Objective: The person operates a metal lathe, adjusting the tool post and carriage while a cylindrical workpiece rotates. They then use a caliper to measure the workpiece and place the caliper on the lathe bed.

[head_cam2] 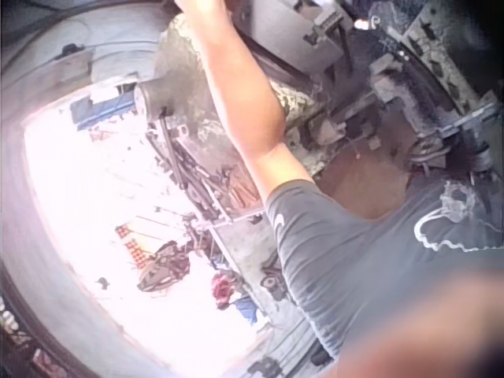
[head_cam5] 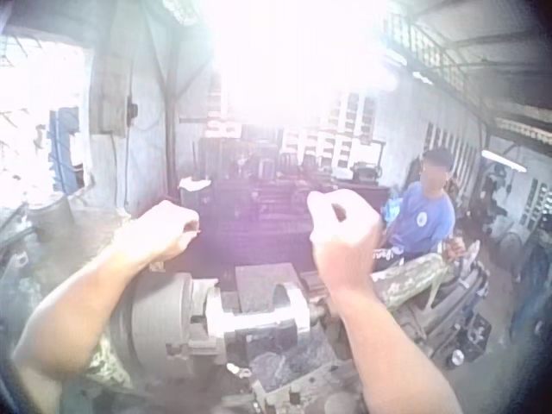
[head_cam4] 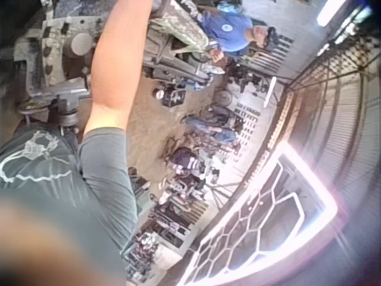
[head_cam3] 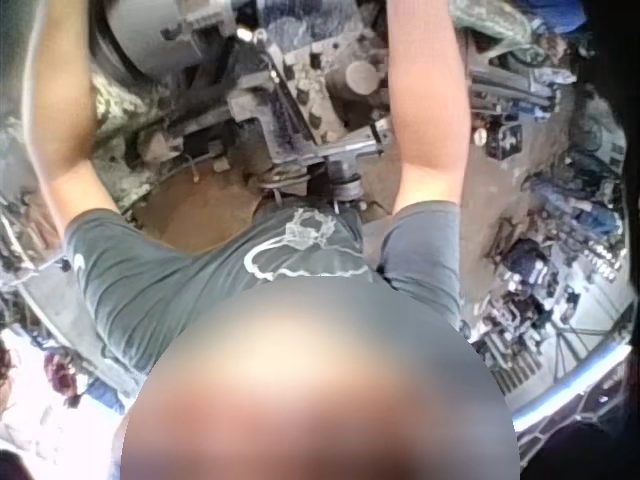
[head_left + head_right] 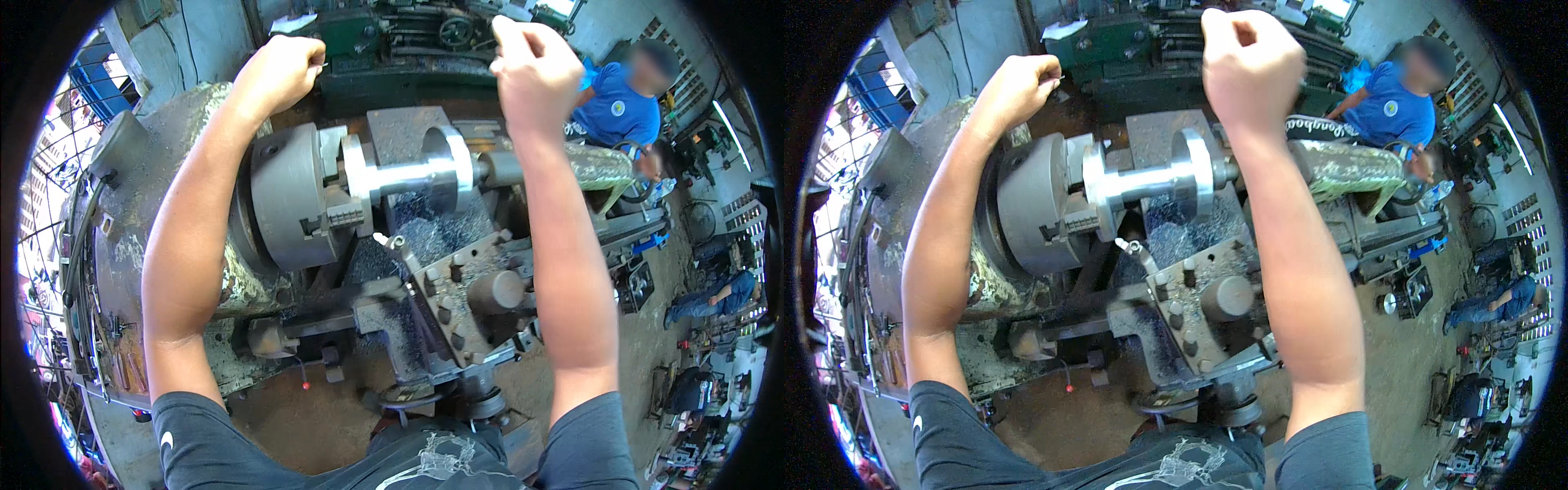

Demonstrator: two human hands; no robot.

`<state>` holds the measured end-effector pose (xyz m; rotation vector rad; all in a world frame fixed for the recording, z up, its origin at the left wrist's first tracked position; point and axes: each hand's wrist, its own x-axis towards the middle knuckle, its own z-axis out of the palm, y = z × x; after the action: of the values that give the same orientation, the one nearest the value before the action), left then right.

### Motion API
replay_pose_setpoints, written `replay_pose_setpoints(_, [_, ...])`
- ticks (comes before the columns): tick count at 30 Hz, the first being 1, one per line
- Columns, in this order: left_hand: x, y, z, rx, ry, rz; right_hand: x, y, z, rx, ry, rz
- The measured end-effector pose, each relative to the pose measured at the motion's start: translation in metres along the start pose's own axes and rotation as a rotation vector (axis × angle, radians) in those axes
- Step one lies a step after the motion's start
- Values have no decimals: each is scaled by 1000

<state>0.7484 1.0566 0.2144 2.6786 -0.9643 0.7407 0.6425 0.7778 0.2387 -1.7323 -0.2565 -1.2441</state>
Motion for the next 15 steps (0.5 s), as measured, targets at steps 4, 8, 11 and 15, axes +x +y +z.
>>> replay_pose_setpoints(4, [4,-12,-6,-224,34,-24,-32,-52,-102,176,36,48])
replay_pose_setpoints(8, [-2,5,-10,-401,135,-32,-103,-89,-222,-231,-71,-207])
replay_pose_setpoints(11, [-9,29,-22,-436,140,44,-165,-95,-307,-394,-38,-118])
replay_pose_setpoints(15, [-38,51,-72,-234,236,142,-282,-70,-417,-549,289,522])
